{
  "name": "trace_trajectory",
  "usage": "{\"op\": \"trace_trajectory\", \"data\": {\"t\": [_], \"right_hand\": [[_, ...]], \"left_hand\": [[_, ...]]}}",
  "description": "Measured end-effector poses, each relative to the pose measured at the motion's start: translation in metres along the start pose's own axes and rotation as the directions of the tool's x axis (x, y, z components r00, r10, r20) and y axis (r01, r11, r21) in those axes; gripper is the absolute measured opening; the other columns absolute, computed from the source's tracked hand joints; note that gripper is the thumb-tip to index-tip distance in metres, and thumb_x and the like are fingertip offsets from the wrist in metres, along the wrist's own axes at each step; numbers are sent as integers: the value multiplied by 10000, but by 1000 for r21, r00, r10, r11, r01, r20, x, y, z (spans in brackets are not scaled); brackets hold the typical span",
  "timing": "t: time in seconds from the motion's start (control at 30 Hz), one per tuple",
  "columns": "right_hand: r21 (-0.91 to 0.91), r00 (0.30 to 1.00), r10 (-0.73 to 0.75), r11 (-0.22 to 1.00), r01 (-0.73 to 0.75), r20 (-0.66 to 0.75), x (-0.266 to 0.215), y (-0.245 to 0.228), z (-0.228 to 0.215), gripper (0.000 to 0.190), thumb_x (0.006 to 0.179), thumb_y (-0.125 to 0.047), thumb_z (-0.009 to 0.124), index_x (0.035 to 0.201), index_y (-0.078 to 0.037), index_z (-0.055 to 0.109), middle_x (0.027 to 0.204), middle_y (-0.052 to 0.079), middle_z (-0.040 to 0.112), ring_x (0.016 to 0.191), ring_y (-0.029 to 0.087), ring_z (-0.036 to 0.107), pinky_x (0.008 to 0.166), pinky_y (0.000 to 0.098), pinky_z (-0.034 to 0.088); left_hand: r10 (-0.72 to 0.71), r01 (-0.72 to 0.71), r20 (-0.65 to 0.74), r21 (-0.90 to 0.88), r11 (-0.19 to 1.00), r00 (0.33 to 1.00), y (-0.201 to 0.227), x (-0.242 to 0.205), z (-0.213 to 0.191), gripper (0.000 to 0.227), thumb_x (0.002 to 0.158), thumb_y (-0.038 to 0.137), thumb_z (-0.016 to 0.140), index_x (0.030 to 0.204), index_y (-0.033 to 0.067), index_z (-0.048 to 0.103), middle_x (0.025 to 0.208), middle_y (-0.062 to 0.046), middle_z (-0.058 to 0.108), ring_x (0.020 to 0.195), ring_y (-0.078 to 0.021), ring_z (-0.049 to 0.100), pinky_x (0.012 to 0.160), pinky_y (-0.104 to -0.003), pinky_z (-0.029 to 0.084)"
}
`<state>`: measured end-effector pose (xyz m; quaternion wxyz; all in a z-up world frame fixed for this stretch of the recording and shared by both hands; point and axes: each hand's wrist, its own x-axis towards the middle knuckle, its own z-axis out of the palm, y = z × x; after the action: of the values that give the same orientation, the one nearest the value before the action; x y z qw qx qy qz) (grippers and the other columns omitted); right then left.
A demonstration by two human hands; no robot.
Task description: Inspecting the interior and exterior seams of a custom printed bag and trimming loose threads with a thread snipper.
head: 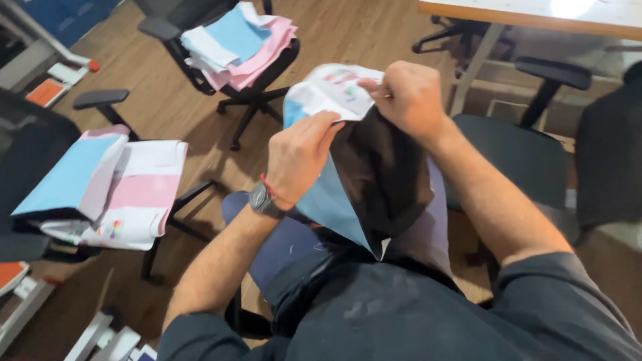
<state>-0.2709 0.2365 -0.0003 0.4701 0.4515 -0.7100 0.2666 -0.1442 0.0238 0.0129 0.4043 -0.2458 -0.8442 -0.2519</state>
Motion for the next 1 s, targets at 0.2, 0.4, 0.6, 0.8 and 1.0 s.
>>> {"op": "trace_trajectory", "data": {"t": [0.2,0.4,0.6,0.8,1.0], "right_hand": [[-16,984,141,989,-144,-105,5,19,-12,530,1041,-99,890,723,-58,469,646,131,472,570,329,506,533,402,375],[4,972,111,994,-112,-209,4,33,-22,579,1096,11,855,723,-63,418,627,84,438,532,265,455,539,383,313],[50,967,63,997,-53,-246,-5,30,-23,590,1087,70,854,728,-43,400,641,94,447,546,261,448,550,375,299],[111,982,112,989,-95,-155,-5,7,-10,563,1076,52,882,762,-39,423,714,126,497,602,294,498,543,373,339],[66,999,-14,998,16,-32,-5,-5,-15,530,999,40,905,743,-44,449,701,126,496,624,324,511,577,417,356]], "left_hand": [[-191,169,-96,-200,965,977,-24,10,-9,144,974,144,771,1058,28,755,890,-102,740,771,-180,721,692,-291,562],[-545,456,-59,-475,753,837,-44,18,0,205,960,164,799,1063,-14,797,744,57,656,671,8,515,582,-193,414],[-550,419,-81,-561,714,831,-53,12,8,209,967,152,805,1079,-23,794,801,67,655,703,2,516,606,-197,420],[-171,164,27,-472,866,985,-44,28,-15,156,974,82,730,1098,9,671,1106,-25,718,994,-156,676,875,-290,536],[37,-14,102,-222,975,994,-57,8,11,102,989,120,753,1052,43,727,974,-93,660,929,-310,643,817,-390,507]]}}
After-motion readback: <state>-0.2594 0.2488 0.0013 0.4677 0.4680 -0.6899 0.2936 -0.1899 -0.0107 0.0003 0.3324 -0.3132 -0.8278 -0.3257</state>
